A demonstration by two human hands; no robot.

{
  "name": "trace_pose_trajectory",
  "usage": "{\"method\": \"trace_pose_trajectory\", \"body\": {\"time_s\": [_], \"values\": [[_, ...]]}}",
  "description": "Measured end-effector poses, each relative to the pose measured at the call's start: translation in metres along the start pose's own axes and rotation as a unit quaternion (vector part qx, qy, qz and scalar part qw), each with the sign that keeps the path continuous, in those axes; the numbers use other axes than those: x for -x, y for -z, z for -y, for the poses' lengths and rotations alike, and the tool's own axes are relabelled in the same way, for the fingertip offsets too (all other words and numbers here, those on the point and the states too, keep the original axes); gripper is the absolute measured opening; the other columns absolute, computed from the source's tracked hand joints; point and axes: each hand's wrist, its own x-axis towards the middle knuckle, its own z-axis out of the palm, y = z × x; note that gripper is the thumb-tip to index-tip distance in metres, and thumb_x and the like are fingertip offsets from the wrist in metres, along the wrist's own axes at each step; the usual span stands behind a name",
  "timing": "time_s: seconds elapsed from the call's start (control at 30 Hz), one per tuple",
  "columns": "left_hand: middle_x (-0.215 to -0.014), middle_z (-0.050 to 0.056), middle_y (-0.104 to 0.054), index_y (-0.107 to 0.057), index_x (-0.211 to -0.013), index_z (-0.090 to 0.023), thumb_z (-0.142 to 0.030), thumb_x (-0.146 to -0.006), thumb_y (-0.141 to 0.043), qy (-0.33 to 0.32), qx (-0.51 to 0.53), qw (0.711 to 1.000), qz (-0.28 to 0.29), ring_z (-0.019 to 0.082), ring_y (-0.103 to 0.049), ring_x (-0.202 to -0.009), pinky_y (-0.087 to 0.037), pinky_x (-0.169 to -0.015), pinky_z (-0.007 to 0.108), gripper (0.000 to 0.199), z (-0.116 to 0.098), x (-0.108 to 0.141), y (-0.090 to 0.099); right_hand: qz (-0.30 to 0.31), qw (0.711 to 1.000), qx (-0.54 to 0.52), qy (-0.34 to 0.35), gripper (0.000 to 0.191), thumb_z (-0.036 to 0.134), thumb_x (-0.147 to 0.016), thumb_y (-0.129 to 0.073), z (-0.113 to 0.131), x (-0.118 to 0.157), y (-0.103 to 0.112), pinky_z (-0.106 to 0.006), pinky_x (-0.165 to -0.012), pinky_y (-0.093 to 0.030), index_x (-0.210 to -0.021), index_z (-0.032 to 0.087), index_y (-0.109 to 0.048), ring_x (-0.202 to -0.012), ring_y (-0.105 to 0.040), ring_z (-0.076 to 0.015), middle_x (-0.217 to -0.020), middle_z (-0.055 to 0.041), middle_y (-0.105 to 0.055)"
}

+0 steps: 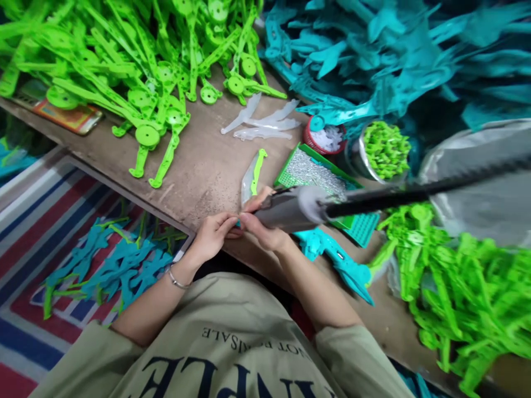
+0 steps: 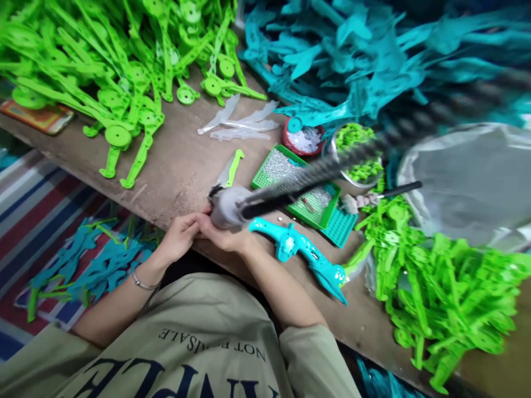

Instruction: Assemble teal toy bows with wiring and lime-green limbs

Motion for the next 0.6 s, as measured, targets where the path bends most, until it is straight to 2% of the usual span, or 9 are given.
{"method": "trace_pose_trajectory", "body": {"time_s": [0.07, 0.1, 0.17, 0.23, 0.33, 0.43, 0.53, 0.6], "values": [[-0.082, 0.005, -0.080, -0.076, -0.085, -0.017, -0.070, -0.071, -0.079, 0.007, 0.015, 1.000, -0.007, 0.031, -0.078, -0.088, -0.066, -0.083, 0.045, 0.054, 0.001, -0.002, 0.001, 0.028, 0.999, -0.025, 0.029, 0.023, 0.039, -0.085, -0.069, 0.000, -0.006, 0.002, -0.028, -0.052, -0.048, -0.074, 0.025, -0.054, -0.051, -0.053, -0.0123, -0.058, 0.0058, -0.055], [-0.081, 0.006, -0.080, -0.075, -0.085, -0.016, -0.071, -0.068, -0.081, 0.015, 0.025, 1.000, -0.009, 0.030, -0.079, -0.084, -0.066, -0.083, 0.045, 0.058, 0.002, -0.003, 0.001, 0.020, 0.998, -0.045, 0.040, 0.022, 0.039, -0.084, -0.071, 0.000, -0.006, 0.004, -0.027, -0.050, -0.048, -0.078, 0.025, -0.055, -0.050, -0.054, -0.0121, -0.058, 0.0064, -0.056], [-0.080, 0.006, -0.080, -0.075, -0.089, -0.015, -0.072, -0.062, -0.085, 0.034, 0.036, 0.999, -0.018, 0.028, -0.079, -0.079, -0.066, -0.085, 0.045, 0.064, 0.002, -0.004, 0.002, -0.024, 0.994, -0.087, 0.055, 0.023, 0.041, -0.084, -0.073, -0.001, -0.002, 0.013, -0.028, -0.050, -0.049, -0.091, 0.025, -0.057, -0.050, -0.057, -0.0131, -0.060, 0.0070, -0.059], [-0.081, 0.007, -0.080, -0.074, -0.093, -0.014, -0.071, -0.059, -0.088, 0.053, 0.033, 0.998, -0.030, 0.027, -0.080, -0.077, -0.066, -0.086, 0.044, 0.068, 0.000, -0.005, 0.004, -0.098, 0.988, -0.104, 0.066, 0.027, 0.044, -0.087, -0.072, 0.003, 0.008, 0.030, -0.029, -0.051, -0.051, -0.102, 0.027, -0.058, -0.051, -0.060, -0.0150, -0.060, 0.0073, -0.060], [-0.085, 0.008, -0.080, -0.073, -0.096, -0.013, -0.069, -0.058, -0.090, 0.062, 0.013, 0.997, -0.051, 0.025, -0.080, -0.080, -0.066, -0.087, 0.041, 0.069, -0.009, -0.002, 0.010, -0.233, 0.964, -0.072, 0.101, 0.028, 0.047, -0.086, -0.071, 0.013, 0.026, 0.073, -0.031, -0.051, -0.052, -0.102, 0.029, -0.059, -0.048, -0.058, -0.0158, -0.057, 0.0084, -0.058], [-0.084, 0.006, -0.079, -0.070, -0.096, -0.014, -0.070, -0.059, -0.088, 0.043, -0.023, 0.995, -0.087, 0.024, -0.080, -0.081, -0.066, -0.086, 0.038, 0.069, -0.019, 0.000, 0.019, -0.362, 0.922, -0.024, 0.134, 0.025, 0.039, -0.080, -0.073, 0.017, 0.042, 0.128, -0.031, -0.051, -0.050, -0.097, 0.028, -0.059, -0.045, -0.056, -0.0145, -0.054, 0.0093, -0.055], [-0.079, 0.004, -0.077, -0.066, -0.103, -0.016, -0.070, -0.061, -0.085, 0.029, -0.073, 0.989, -0.124, 0.024, -0.079, -0.079, -0.066, -0.082, 0.037, 0.070, -0.026, -0.001, 0.029, -0.461, 0.878, 0.019, 0.126, 0.026, 0.039, -0.076, -0.074, 0.004, 0.052, 0.177, -0.031, -0.051, -0.049, -0.093, 0.027, -0.057, -0.043, -0.054, -0.0144, -0.052, 0.0108, -0.050], [-0.074, 0.003, -0.075, -0.063, -0.109, -0.018, -0.070, -0.065, -0.081, 0.036, -0.131, 0.981, -0.136, 0.025, -0.078, -0.076, -0.066, -0.076, 0.038, 0.070, -0.029, -0.003, 0.033, -0.494, 0.861, 0.040, 0.114, 0.029, 0.042, -0.073, -0.074, -0.011, 0.054, 0.199, -0.031, -0.051, -0.048, -0.091, 0.027, -0.057, -0.043, -0.054, -0.0147, -0.050, 0.0111, -0.050]]}}
